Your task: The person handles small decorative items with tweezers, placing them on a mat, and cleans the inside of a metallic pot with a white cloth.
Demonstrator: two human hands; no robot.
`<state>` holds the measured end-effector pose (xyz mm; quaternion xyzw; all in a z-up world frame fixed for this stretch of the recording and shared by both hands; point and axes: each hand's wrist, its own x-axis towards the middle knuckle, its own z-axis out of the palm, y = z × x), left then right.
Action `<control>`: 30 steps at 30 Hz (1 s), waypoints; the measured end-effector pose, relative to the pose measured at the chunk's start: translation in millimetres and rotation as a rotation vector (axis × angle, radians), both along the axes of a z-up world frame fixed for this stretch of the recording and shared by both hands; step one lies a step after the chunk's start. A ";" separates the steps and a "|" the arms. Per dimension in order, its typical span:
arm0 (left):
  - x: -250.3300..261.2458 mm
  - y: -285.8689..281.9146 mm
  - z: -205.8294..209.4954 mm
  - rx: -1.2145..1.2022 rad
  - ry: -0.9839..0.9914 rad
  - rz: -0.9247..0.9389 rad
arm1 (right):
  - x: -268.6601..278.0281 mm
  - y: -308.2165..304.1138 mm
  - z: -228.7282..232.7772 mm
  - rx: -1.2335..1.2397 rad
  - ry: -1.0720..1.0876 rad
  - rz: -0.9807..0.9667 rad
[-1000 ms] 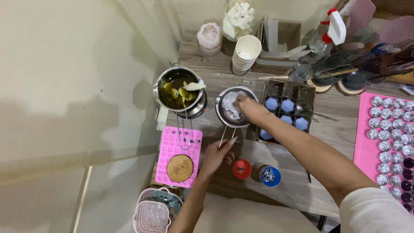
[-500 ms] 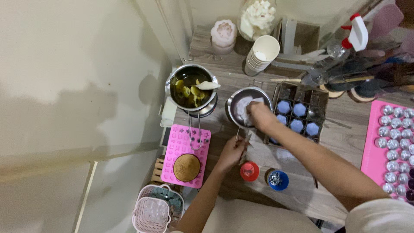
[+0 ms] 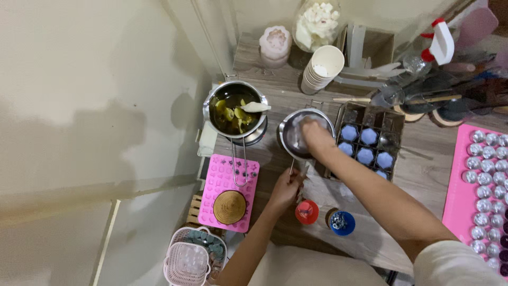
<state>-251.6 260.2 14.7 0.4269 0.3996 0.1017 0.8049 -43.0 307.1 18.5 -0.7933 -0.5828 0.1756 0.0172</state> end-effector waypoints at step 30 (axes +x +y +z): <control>-2.3 2.3 -7.5 0.005 -0.068 0.019 | -8.2 -21.1 -27.0 0.270 0.107 0.074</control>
